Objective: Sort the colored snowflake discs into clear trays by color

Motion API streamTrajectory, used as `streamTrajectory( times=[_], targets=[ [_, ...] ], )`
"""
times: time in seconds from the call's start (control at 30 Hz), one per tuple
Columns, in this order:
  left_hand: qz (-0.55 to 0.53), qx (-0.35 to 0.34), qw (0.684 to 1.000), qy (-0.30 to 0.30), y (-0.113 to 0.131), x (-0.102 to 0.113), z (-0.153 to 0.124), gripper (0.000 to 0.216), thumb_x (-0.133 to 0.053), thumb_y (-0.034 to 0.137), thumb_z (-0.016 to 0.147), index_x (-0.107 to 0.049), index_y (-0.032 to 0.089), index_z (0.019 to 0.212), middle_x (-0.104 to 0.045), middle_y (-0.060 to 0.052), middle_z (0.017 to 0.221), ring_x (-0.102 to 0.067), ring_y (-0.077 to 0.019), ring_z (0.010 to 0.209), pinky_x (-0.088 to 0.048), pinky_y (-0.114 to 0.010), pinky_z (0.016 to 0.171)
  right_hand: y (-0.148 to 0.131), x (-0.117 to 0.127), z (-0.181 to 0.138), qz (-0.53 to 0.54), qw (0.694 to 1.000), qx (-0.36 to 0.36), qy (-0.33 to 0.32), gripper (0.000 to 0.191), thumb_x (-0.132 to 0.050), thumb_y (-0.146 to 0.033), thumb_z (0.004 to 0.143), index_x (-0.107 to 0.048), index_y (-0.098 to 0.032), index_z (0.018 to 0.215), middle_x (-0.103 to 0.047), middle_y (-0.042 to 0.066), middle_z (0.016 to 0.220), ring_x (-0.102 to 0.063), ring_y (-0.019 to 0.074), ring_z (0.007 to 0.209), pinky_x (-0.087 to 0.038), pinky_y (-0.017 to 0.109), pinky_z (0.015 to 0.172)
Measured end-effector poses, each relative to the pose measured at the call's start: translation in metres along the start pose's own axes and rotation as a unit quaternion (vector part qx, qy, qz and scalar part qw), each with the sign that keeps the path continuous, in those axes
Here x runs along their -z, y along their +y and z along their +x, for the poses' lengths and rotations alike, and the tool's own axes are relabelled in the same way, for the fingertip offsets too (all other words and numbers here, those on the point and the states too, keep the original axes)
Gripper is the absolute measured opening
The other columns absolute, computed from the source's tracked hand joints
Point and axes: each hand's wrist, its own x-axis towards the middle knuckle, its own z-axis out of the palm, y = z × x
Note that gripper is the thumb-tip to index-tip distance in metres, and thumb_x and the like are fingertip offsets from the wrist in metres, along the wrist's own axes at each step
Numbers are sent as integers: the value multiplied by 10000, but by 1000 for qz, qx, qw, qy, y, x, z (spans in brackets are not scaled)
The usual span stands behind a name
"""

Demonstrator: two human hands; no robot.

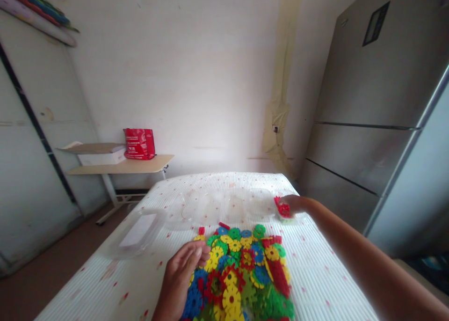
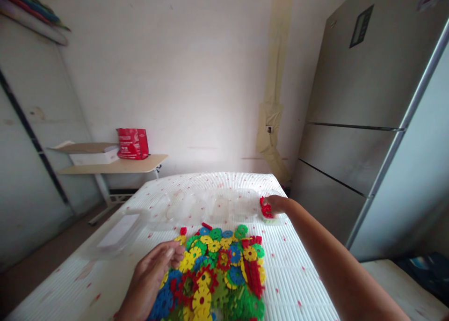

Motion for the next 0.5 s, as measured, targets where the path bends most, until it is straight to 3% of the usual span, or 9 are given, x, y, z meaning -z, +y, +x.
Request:
streamTrajectory(
  times=[0.13,0.27,0.37,0.5],
  targets=[
    [-4,-3,1000,-6,-2,1,2,386,-641,456,730,-652,136,946,-703,-78,858,-635,-215,787,-498,-286,702,-2,7,-1,-36,999,-18,-28,581,-686,-13,560,-630,-188,1111,-648,80,1112,-594,251,1031,-463,292,842],
    [-1,-9,1000,-11,-2,1,2,351,-624,443,753,-653,136,921,-699,-77,859,-623,-197,765,-490,-276,696,-5,14,-4,-63,997,-37,-15,337,-625,-122,777,-601,-146,1113,-591,100,1182,-542,225,1100,-427,339,926],
    [-2,-13,1000,-13,-3,0,2,350,-623,434,757,-651,135,937,-695,-78,864,-619,-193,761,-486,-273,693,-10,13,-7,-74,996,-55,-10,273,-544,-292,884,-564,-164,1125,-570,75,1168,-569,206,1011,-477,410,856],
    [0,-26,1000,-9,-1,0,1,342,-621,436,754,-659,128,900,-694,-83,841,-613,-190,733,-486,-277,680,-18,9,-10,-77,994,-73,-5,289,-539,-324,889,-552,-161,1127,-577,68,1127,-588,190,945,-504,386,797]
  ],
)
